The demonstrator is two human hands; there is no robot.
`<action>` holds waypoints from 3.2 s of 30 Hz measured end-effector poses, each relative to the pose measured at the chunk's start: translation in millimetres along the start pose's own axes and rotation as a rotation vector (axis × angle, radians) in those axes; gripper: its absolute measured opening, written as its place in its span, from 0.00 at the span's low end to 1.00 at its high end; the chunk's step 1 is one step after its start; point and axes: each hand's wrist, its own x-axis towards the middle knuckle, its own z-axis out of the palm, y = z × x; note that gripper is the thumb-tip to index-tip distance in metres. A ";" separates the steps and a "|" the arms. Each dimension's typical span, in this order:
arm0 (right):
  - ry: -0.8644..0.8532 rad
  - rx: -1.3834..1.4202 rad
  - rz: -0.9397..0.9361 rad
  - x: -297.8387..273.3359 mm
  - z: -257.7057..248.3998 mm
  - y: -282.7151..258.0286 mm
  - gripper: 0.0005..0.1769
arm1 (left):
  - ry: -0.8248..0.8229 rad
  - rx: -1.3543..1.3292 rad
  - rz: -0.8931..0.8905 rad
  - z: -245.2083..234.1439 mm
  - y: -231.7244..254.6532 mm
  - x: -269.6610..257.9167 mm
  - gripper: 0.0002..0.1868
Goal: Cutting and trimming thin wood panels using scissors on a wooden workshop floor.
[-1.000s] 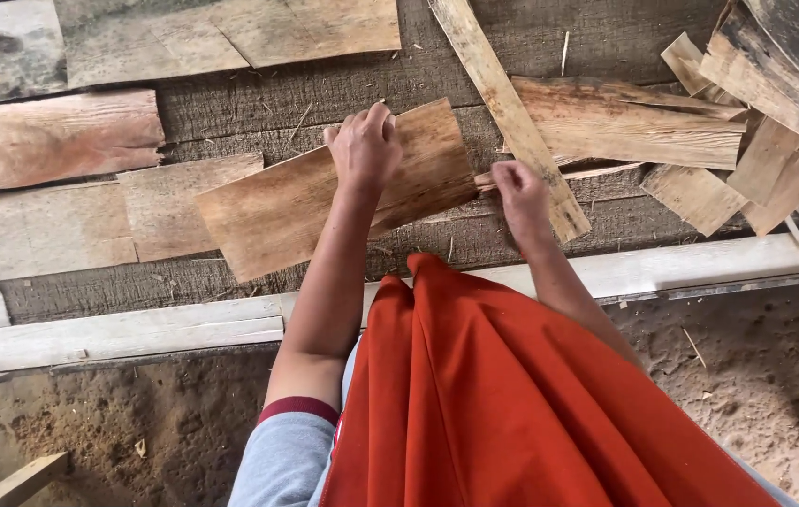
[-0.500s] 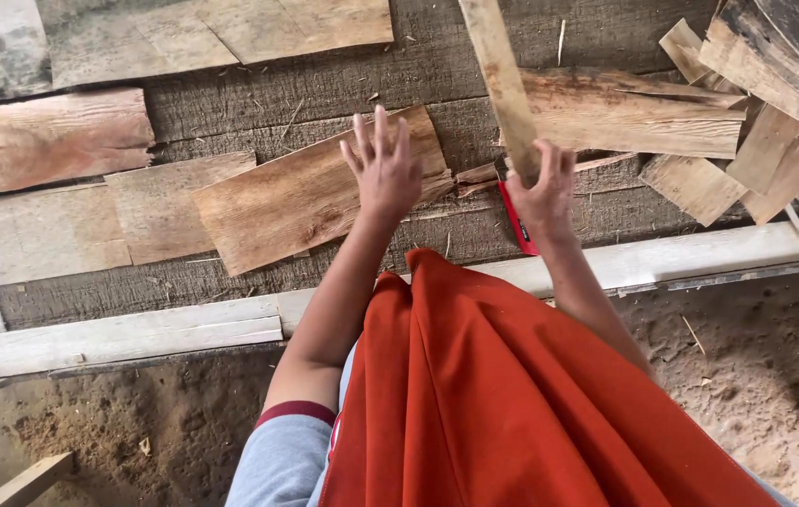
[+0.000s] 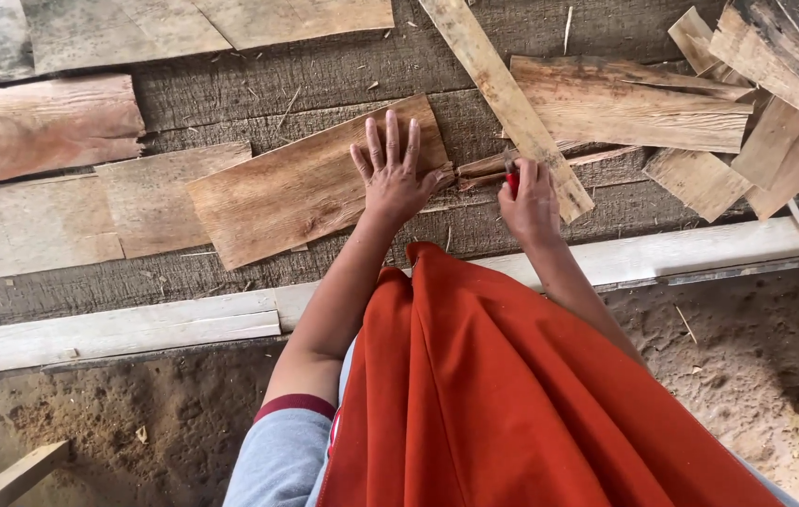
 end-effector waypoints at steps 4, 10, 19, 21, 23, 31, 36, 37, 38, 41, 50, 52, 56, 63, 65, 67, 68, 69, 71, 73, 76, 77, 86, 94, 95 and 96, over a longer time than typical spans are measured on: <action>-0.075 0.129 0.030 10.1 -12.7 -26.1 0.13 | -0.002 -0.010 -0.043 4.0 5.6 4.1 0.54; -0.336 0.082 0.002 27.3 -5.4 -68.2 0.16 | -0.020 -0.076 -0.023 7.5 -2.3 8.0 0.56; -0.216 0.341 0.090 39.8 18.6 -71.0 0.15 | -0.042 -0.136 0.019 6.6 -7.5 6.4 0.55; -0.324 0.356 0.267 44.3 30.2 -59.6 0.12 | -0.034 -0.153 0.040 9.7 -10.3 6.0 0.54; -0.328 0.333 0.229 47.5 22.0 -61.0 0.12 | -0.036 -0.153 0.042 8.8 -8.8 4.5 0.54; -0.427 0.122 0.065 39.3 -20.6 -88.2 0.14 | -0.031 -0.058 0.011 4.2 -2.9 1.2 0.53; -0.387 0.252 -0.031 38.4 -4.0 -66.5 0.20 | -0.026 -0.040 0.006 3.5 -1.1 2.6 0.52; -0.382 0.250 -0.029 38.6 -15.0 -70.8 0.20 | -0.025 -0.040 0.011 2.2 1.1 3.4 0.52; -0.404 0.167 -0.031 37.5 -24.4 -77.0 0.22 | -0.020 -0.042 0.009 0.7 1.2 2.3 0.52; -0.402 0.082 -0.004 32.2 -35.7 -74.8 0.24 | -0.010 -0.048 0.003 -1.3 2.4 0.9 0.51; -0.461 0.218 0.240 25.5 -26.8 -63.6 0.19 | -0.023 -0.042 -0.021 -5.5 9.4 -1.3 0.53; -0.526 0.210 0.251 19.6 -20.4 -76.0 0.12 | -0.023 -0.047 -0.021 -4.0 9.8 -0.3 0.54; -0.563 -0.026 0.129 15.1 -25.8 -98.0 0.14 | -0.007 -0.055 -0.031 0.3 10.7 0.8 0.56; -0.599 -0.254 -0.007 22.7 -5.7 -98.3 0.16 | -0.015 -0.075 -0.041 2.7 10.6 2.9 0.58; -0.633 -0.223 0.027 25.3 -6.5 -102.0 0.15 | -0.023 -0.074 -0.048 4.1 9.8 3.3 0.57; -0.662 -0.193 0.061 27.8 -15.5 -109.2 0.14 | -0.026 -0.072 -0.053 2.3 11.6 3.0 0.57; -0.685 -0.168 0.074 29.8 -22.7 -115.8 0.14 | -0.042 -0.079 -0.059 -0.6 11.9 2.9 0.56; -0.708 -0.144 0.087 31.9 -29.7 -122.3 0.15 | -0.058 -0.087 -0.064 -3.4 12.0 3.0 0.56; -0.726 -0.135 0.107 30.6 -38.8 -132.5 0.15 | -0.069 -0.070 -0.075 -5.1 12.1 0.8 0.56; -0.729 -0.129 0.137 30.1 -45.4 -136.2 0.15 | -0.075 -0.054 -0.069 -6.7 14.1 2.4 0.56; -0.720 -0.114 0.142 22.4 -49.6 -137.5 0.15 | -0.096 -0.061 -0.083 -9.9 15.4 1.3 0.55; -0.717 -0.099 0.152 17.7 -51.6 -137.8 0.15 | -0.099 -0.065 -0.087 -11.3 16.4 0.4 0.55; -0.713 -0.094 0.185 20.0 -56.0 -122.9 0.16 | -0.157 -0.135 -0.041 -14.2 7.6 7.2 0.59; -0.725 -0.145 0.131 41.0 -34.5 -116.5 0.12 | -0.131 -0.126 -0.038 -1.0 5.4 8.3 0.61; -0.754 -0.140 0.140 42.8 -36.1 -118.5 0.12 | -0.125 -0.131 -0.039 0.1 5.3 8.9 0.61; -0.786 -0.137 0.150 43.4 -38.2 -120.2 0.13 | -0.122 -0.138 -0.039 1.8 5.7 8.4 0.60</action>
